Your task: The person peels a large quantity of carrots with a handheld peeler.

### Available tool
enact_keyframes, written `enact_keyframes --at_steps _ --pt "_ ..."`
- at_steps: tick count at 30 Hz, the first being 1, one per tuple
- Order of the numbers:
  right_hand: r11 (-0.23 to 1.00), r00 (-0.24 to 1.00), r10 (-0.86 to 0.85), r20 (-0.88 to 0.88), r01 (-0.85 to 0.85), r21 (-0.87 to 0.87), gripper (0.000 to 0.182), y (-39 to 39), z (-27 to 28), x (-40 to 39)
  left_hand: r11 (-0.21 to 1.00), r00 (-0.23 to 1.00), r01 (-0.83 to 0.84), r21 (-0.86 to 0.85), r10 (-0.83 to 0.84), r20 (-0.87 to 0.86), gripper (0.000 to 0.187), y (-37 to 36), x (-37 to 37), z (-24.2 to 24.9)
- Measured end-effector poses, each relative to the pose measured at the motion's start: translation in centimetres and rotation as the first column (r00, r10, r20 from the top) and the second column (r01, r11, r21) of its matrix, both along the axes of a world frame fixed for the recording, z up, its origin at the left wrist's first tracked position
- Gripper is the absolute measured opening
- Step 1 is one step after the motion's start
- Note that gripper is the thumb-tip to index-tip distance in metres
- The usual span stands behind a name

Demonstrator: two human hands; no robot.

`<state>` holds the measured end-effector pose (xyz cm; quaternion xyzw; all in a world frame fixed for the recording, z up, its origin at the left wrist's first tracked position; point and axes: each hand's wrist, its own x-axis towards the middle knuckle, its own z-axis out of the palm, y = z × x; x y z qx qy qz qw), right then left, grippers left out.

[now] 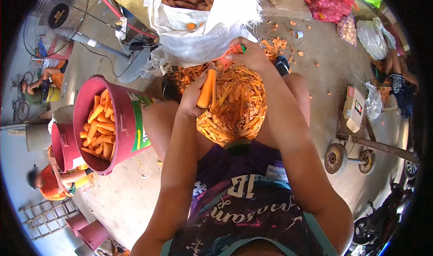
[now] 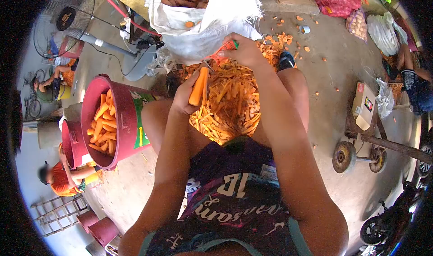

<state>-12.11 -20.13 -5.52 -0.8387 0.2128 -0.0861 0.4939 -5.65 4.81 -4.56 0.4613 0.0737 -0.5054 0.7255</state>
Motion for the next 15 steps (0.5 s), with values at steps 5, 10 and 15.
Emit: enact_keyframes --at_steps 5,10,15 --pt "0.995 0.996 -0.073 -0.056 0.068 -0.079 0.047 -0.7 -1.8 0.1 0.999 0.996 0.032 -0.001 -0.032 0.085 0.037 0.5 -0.2 -0.2" --pt "0.990 0.978 -0.127 -0.168 0.135 0.040 0.057 -0.8 0.3 -0.3 0.997 0.994 0.029 0.067 -0.036 0.099 0.036 0.3 0.0 0.2" --pt "0.990 0.991 0.136 0.002 -0.136 -0.028 0.047 3.8 1.3 -1.4 0.998 0.997 -0.060 0.008 0.060 0.049 0.035 0.2 1.3 -3.4"
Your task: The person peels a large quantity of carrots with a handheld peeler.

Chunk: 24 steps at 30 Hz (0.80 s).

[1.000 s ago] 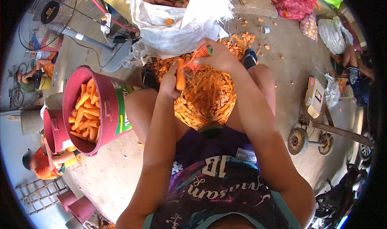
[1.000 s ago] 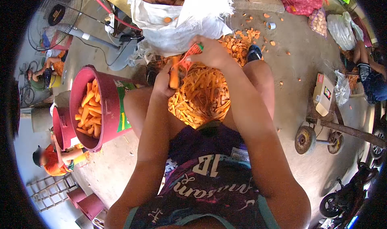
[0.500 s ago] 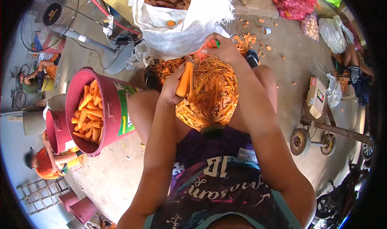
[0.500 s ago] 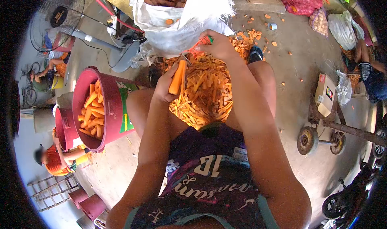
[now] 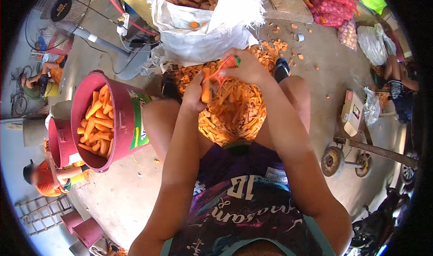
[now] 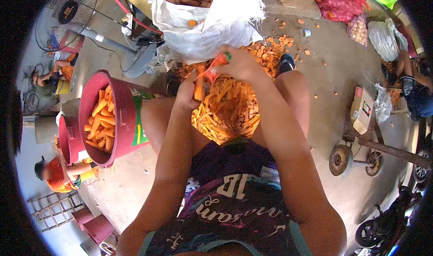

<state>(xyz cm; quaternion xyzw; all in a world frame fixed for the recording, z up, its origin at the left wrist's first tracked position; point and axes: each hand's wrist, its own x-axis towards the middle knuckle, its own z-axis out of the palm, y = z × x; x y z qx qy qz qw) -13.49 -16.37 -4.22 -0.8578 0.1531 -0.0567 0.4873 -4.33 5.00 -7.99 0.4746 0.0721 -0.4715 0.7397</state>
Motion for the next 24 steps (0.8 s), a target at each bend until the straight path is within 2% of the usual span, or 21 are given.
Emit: enact_keyframes --at_steps 1,3,5,7,9,11,12,13,14,16,17,19,20,22,23,24 --pt "1.000 1.000 0.001 -0.003 -0.001 -0.003 0.047 0.8 0.3 -0.3 0.997 1.000 0.012 -0.079 -0.013 -0.022 0.035 0.0 0.1 0.1" --pt "0.983 0.983 0.184 0.026 -0.184 -0.015 0.047 1.9 1.0 -0.5 0.996 0.997 -0.050 -0.071 0.045 -0.070 0.034 -1.2 -0.4 0.7" --pt "0.983 0.985 0.175 -0.007 -0.174 0.059 0.047 2.0 1.6 -0.5 0.993 0.987 -0.110 -0.049 0.103 -0.121 0.033 -0.9 -0.6 1.0" --pt "0.980 0.986 0.162 -0.036 -0.157 0.123 0.047 1.1 1.2 0.1 0.981 0.991 0.125 -0.147 -0.129 -0.021 0.034 0.1 -0.1 0.8" --pt "0.997 0.994 -0.054 -0.095 0.060 0.055 0.047 -0.6 -0.2 0.9 0.985 0.991 0.134 -0.111 -0.134 0.005 0.034 0.1 -0.4 1.2" --pt "0.992 0.990 -0.124 -0.066 0.125 0.010 0.051 -2.6 -1.0 1.2 0.987 0.990 0.142 -0.076 -0.140 0.031 0.034 -0.3 -1.1 2.9" --pt "0.982 0.981 -0.189 -0.033 0.188 -0.033 0.057 -3.6 -1.5 1.5 0.996 0.996 0.084 -0.012 -0.084 -0.004 0.034 -0.7 -1.7 4.2" --pt "0.956 0.968 -0.247 0.036 0.250 -0.152 0.052 -4.0 -2.2 1.7 0.998 0.999 0.025 0.053 -0.023 -0.034 0.033 -0.9 -1.8 4.9" --pt "0.957 0.969 -0.244 0.040 0.248 -0.152 0.052 -4.4 -2.9 1.8 0.998 0.999 0.022 0.052 -0.021 -0.031 0.033 -0.7 -1.5 4.6" --pt "0.983 0.983 -0.184 -0.021 0.184 0.003 0.057 -3.7 -2.1 1.3 1.000 0.998 -0.008 -0.001 0.008 0.064 0.034 0.4 -0.6 2.4" --pt "0.984 0.984 -0.178 -0.023 0.178 0.004 0.057 -2.7 -1.7 1.0 0.999 0.996 -0.045 -0.027 0.047 0.074 0.035 0.7 0.1 0.8" --pt "0.996 0.997 0.056 0.057 -0.060 0.073 0.047 0.6 0.5 0.2 0.996 0.998 -0.045 -0.080 0.048 0.040 0.037 0.6 0.7 -0.2" --pt "0.996 0.997 0.056 0.056 -0.060 0.073 0.047 1.7 0.8 0.1 0.991 0.999 -0.038 -0.131 0.040 0.009 0.039 0.5 0.8 -0.4" --pt "0.986 0.986 0.168 -0.002 -0.168 -0.017 0.049 2.9 1.3 -0.3 0.993 0.999 -0.037 -0.110 0.036 -0.014 0.039 -0.4 -0.4 1.9" --pt "0.984 0.989 0.144 0.040 -0.148 0.099 0.044 2.3 1.7 -0.2 0.995 0.999 -0.041 -0.090 0.038 -0.035 0.039 -0.8 -1.0 2.9" --pt "0.985 0.989 0.140 0.040 -0.144 0.099 0.044 1.4 1.2 0.1 0.995 0.999 -0.037 -0.090 0.034 -0.035 0.039 -0.7 -1.1 2.8"
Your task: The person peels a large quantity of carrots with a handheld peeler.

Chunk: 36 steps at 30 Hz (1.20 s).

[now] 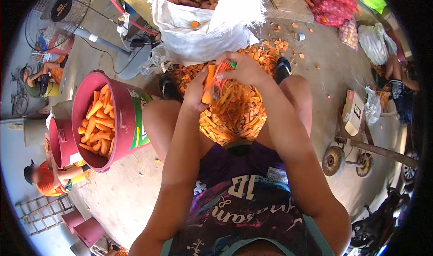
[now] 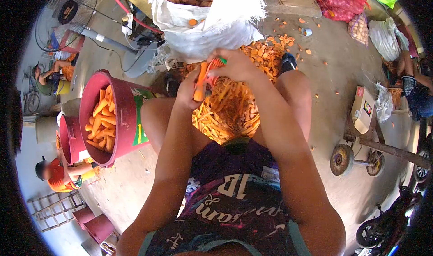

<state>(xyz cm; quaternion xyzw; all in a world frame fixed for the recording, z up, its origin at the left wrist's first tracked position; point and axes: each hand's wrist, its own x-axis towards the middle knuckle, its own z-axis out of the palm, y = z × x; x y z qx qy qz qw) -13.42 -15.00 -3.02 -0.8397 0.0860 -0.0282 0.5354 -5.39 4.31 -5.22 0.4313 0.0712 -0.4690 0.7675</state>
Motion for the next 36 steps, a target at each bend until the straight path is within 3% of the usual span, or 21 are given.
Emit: enact_keyframes --at_steps 2,6,10,12,13,15,16,18,21,23,25,27,29,31,32,33,34,35,36 --pt "0.990 0.989 -0.142 -0.046 0.142 -0.010 0.049 -2.7 -1.4 0.8 0.992 0.984 0.112 0.054 -0.118 0.131 0.040 0.4 0.3 -0.6" --pt "0.946 0.952 -0.303 0.047 0.307 -0.108 0.050 -4.4 -1.5 0.7 0.979 0.977 0.185 0.085 -0.193 0.092 0.041 0.8 0.3 0.1" --pt "0.936 0.942 -0.334 0.022 0.335 -0.111 0.052 -4.0 -2.6 0.3 0.990 0.990 0.121 0.076 -0.126 0.064 0.041 0.6 -0.7 0.8" --pt "0.888 0.891 -0.440 -0.109 0.415 -0.197 0.046 -4.6 -3.1 0.6 0.990 0.996 0.081 0.120 -0.086 0.034 0.041 0.5 -0.6 0.1" --pt "0.888 0.891 -0.441 -0.108 0.416 -0.196 0.046 -4.8 -3.4 0.7 0.989 0.996 0.082 0.120 -0.087 0.035 0.041 0.6 -0.4 -0.2" --pt "0.909 0.905 -0.405 -0.129 0.413 0.050 0.047 -4.8 -3.8 1.2 0.984 0.991 0.086 0.158 -0.100 0.085 0.041 1.3 0.4 -0.7" --pt "0.912 0.908 -0.401 -0.124 0.409 0.047 0.047 -3.9 -2.8 1.3 0.985 0.992 0.080 0.153 -0.095 0.088 0.041 1.5 0.8 -1.0" --pt "0.983 0.990 -0.136 0.045 0.140 -0.116 0.046 -0.9 -1.3 0.8 0.997 0.996 0.051 0.060 -0.055 0.065 0.039 1.6 1.2 -2.0" --pt "0.997 1.000 0.008 0.022 -0.006 -0.079 0.044 1.6 -0.8 0.0 0.999 0.999 -0.013 -0.050 0.015 0.044 0.038 0.3 0.9 -2.4" --pt "0.999 1.000 -0.021 0.017 0.022 -0.027 0.043 0.7 -0.7 0.1 0.997 1.000 -0.024 -0.071 0.023 -0.012 0.038 0.5 0.4 -1.7" --pt "0.998 0.998 -0.057 0.013 0.056 0.024 0.041 -1.1 -1.3 0.4 0.992 0.993 0.107 -0.067 -0.110 -0.044 0.037 1.1 0.5 -1.6" --pt "0.957 0.957 -0.289 0.011 0.289 -0.017 0.044 -3.2 -2.3 1.0 0.992 0.992 0.127 -0.003 -0.127 -0.005 0.036 1.1 0.2 -0.9" --pt "0.935 0.935 -0.353 0.023 0.353 0.014 0.042 -4.8 -3.7 1.3 0.994 0.996 0.087 0.065 -0.089 0.021 0.035 0.4 -0.5 1.9" --pt "0.903 0.903 -0.430 0.004 0.430 -0.003 0.042 -4.5 -2.9 1.0 0.996 0.996 0.091 -0.013 -0.091 -0.002 0.036 0.9 1.3 -1.6" --pt "0.905 0.905 -0.425 -0.009 0.425 -0.005 0.042 -3.5 -2.5 0.7 0.993 0.996 0.084 -0.083 -0.087 -0.031 0.036 1.5 1.6 -3.1" --pt "0.949 0.949 -0.313 0.033 0.314 -0.020 0.045 -2.7 -2.1 0.6 0.999 1.000 -0.007 0.051 0.006 0.020 0.038 1.1 0.8 -1.5" --pt "0.979 0.978 -0.196 0.078 0.199 -0.041 0.047 -1.8 -1.5 0.6 0.999 1.000 -0.015 0.048 0.014 0.018 0.038 1.6 1.2 -2.5" --pt "0.997 0.995 -0.078 0.067 0.079 -0.013 0.053 -0.7 -0.9 0.2 0.997 0.998 0.058 -0.042 -0.059 -0.013 0.038 2.2 1.9 -3.5" --pt "0.997 0.995 -0.074 0.065 0.075 -0.015 0.053 0.4 -0.8 0.0 0.983 0.990 0.130 -0.133 -0.136 -0.038 0.038 2.6 2.3 -4.3"
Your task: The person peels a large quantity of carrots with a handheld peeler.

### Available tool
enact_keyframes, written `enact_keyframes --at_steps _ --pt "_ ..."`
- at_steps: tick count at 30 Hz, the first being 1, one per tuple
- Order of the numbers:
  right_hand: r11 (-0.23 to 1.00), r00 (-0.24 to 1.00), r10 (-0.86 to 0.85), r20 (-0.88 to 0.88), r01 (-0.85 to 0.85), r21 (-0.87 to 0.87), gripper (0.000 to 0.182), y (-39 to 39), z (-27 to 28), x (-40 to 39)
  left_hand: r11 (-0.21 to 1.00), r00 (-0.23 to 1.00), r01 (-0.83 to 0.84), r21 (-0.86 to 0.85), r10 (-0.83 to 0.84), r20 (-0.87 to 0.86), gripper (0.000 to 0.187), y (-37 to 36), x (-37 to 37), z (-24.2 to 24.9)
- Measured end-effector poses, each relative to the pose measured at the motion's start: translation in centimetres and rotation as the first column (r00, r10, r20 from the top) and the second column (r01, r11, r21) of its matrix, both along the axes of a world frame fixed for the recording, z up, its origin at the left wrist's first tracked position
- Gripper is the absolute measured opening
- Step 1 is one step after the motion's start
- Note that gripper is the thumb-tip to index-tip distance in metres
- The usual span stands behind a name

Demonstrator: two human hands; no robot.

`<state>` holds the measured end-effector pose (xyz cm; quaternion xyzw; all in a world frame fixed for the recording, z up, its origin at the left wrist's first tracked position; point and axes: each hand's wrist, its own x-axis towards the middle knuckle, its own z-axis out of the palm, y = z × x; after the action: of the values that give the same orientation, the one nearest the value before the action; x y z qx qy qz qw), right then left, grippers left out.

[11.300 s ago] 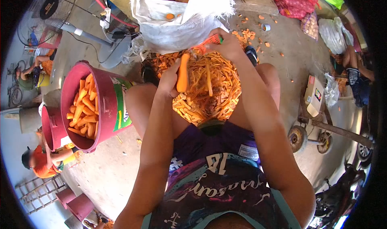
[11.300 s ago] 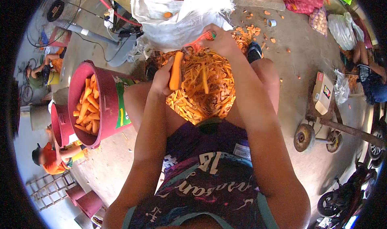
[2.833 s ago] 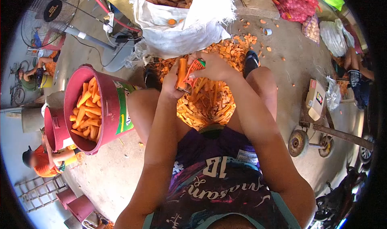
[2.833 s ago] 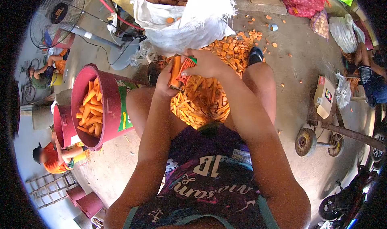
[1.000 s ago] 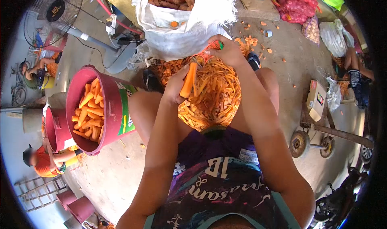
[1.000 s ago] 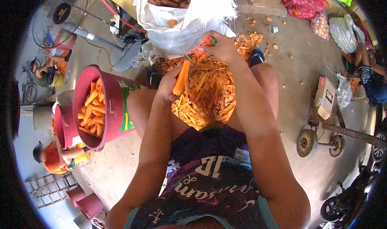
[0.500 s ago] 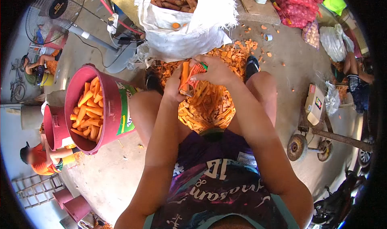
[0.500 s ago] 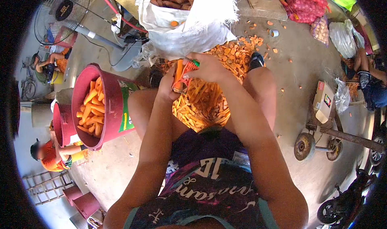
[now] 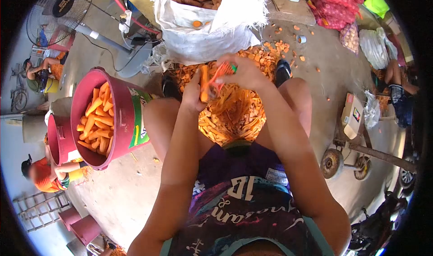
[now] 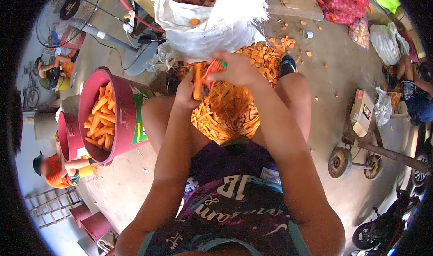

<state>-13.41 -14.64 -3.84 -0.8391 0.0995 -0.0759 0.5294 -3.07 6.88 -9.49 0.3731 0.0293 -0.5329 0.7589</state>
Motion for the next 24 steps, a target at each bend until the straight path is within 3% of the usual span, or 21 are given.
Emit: enact_keyframes --at_steps 1,2,4,6,8,10,11,12,14,15,17,20,22,24 --pt "0.997 0.999 0.053 -0.005 -0.053 -0.050 0.051 0.9 -0.1 -0.2 0.963 0.984 -0.180 0.202 0.175 0.042 0.037 -1.9 -1.8 3.3" --pt "0.990 0.995 0.103 -0.012 -0.104 -0.098 0.049 1.3 -0.3 -0.3 0.963 0.984 -0.178 0.203 0.174 0.041 0.037 -2.0 -1.8 3.1" --pt "0.994 0.994 0.109 -0.029 -0.109 -0.015 0.049 0.5 -0.6 0.0 0.983 0.989 -0.145 0.115 0.147 -0.011 0.041 -2.2 -1.7 2.7" --pt "0.999 1.000 0.019 -0.015 -0.018 0.048 0.046 -0.6 -0.7 0.3 0.982 0.995 -0.096 0.162 0.089 0.051 0.041 -2.0 -1.8 3.3" --pt "0.998 0.998 -0.063 -0.001 0.063 0.004 0.043 -2.4 -1.7 0.7 0.976 0.993 -0.058 0.210 0.035 0.112 0.040 -1.4 -1.9 3.7" --pt "0.959 0.958 -0.280 -0.062 0.282 0.024 0.043 -4.1 -2.4 0.9 0.953 0.980 0.012 0.301 -0.070 0.184 0.039 -1.0 -1.7 3.7" --pt "0.924 0.936 -0.350 -0.033 0.339 -0.179 0.054 -4.8 -2.9 1.1 0.954 0.980 0.013 0.299 -0.072 0.185 0.039 -1.1 -1.7 3.7" --pt "0.923 0.936 -0.351 -0.034 0.340 -0.181 0.054 -4.5 -2.2 1.0 0.956 0.985 -0.036 0.290 -0.016 0.174 0.036 -1.2 -1.8 3.7" --pt "0.964 0.962 -0.240 -0.132 0.252 0.083 0.055 -3.6 -1.1 0.9 0.956 0.987 -0.089 0.280 0.046 0.157 0.036 -1.2 -1.7 3.4" --pt "0.966 0.963 -0.234 -0.132 0.245 0.078 0.055 -2.5 -0.4 0.5 0.957 0.986 -0.125 0.263 0.091 0.137 0.037 -1.0 -1.3 2.6" --pt "1.000 0.997 0.006 -0.081 -0.006 -0.003 0.051 0.2 0.7 -0.7 0.969 0.987 -0.122 0.213 0.095 0.130 0.037 -0.7 -1.2 2.8" --pt "0.993 0.992 0.096 -0.076 -0.101 -0.066 0.050 1.8 -0.1 -0.7 0.961 0.979 -0.203 0.185 0.197 0.053 0.037 -2.4 -2.6 5.4" --pt "0.995 0.990 0.085 -0.111 -0.090 -0.040 0.050 0.5 -0.7 -0.3 0.974 0.989 -0.134 0.185 0.121 0.082 0.037 -1.8 -2.1 3.9" --pt "0.998 0.995 -0.057 -0.077 0.055 -0.025 0.060 -1.3 -1.6 0.0 0.983 0.992 -0.011 0.182 -0.012 0.125 0.038 -1.6 -2.0 4.0"
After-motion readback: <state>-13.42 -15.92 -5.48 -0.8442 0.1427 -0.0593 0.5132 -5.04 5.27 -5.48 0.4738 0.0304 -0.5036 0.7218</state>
